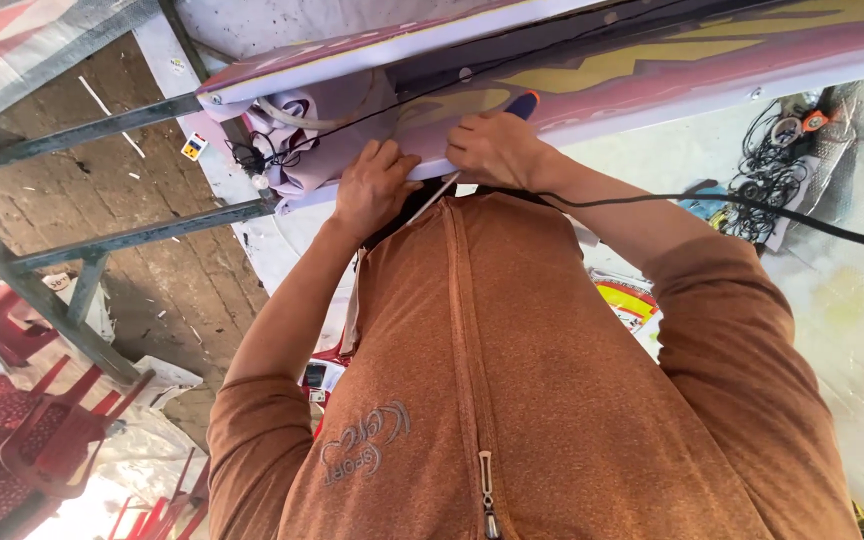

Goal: Repairing or assembling a light fixture sign using a screwdriver to secure internal components and adjust wiring.

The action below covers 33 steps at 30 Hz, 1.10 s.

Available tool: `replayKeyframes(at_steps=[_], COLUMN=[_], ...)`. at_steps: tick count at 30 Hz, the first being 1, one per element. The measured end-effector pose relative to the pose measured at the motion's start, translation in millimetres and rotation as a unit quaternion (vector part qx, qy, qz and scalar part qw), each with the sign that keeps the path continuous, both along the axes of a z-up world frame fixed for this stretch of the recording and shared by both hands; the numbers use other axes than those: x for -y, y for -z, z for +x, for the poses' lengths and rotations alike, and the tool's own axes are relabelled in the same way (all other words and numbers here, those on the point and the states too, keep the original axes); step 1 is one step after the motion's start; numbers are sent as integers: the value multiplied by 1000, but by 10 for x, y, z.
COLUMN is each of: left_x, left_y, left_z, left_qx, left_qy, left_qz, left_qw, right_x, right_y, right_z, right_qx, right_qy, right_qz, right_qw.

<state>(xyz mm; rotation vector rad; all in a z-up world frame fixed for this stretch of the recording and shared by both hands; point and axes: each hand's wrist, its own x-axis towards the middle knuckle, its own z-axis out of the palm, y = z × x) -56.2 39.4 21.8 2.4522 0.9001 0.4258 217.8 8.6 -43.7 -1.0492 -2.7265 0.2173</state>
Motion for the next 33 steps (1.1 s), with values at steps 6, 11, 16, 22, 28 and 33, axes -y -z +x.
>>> replayKeyframes(at_steps=[6, 11, 16, 22, 28, 33], left_x=[-3, 42, 64, 48, 189, 184], left_y=[2, 45, -10, 4, 228, 94], left_z=[18, -4, 41, 26, 204, 743], left_qx=[-23, -38, -60, -44, -77, -26], left_qy=[21, 14, 12, 12, 45, -2], left_qz=[9, 2, -2, -16, -4, 95], left_qw=[999, 999, 998, 999, 996, 995], right_x=[-200, -277, -175, -49, -167, -109], right_y=[-105, -250, -687, -472, -204, -242], right_z=[30, 74, 562, 554, 554, 600], right_qx=[-47, -182, 19, 70, 55, 30], right_qy=[-38, -10, 1, -20, -33, -19], right_qz=[-101, -144, -133, -114, -190, -183], right_qw=[993, 973, 991, 991, 980, 983])
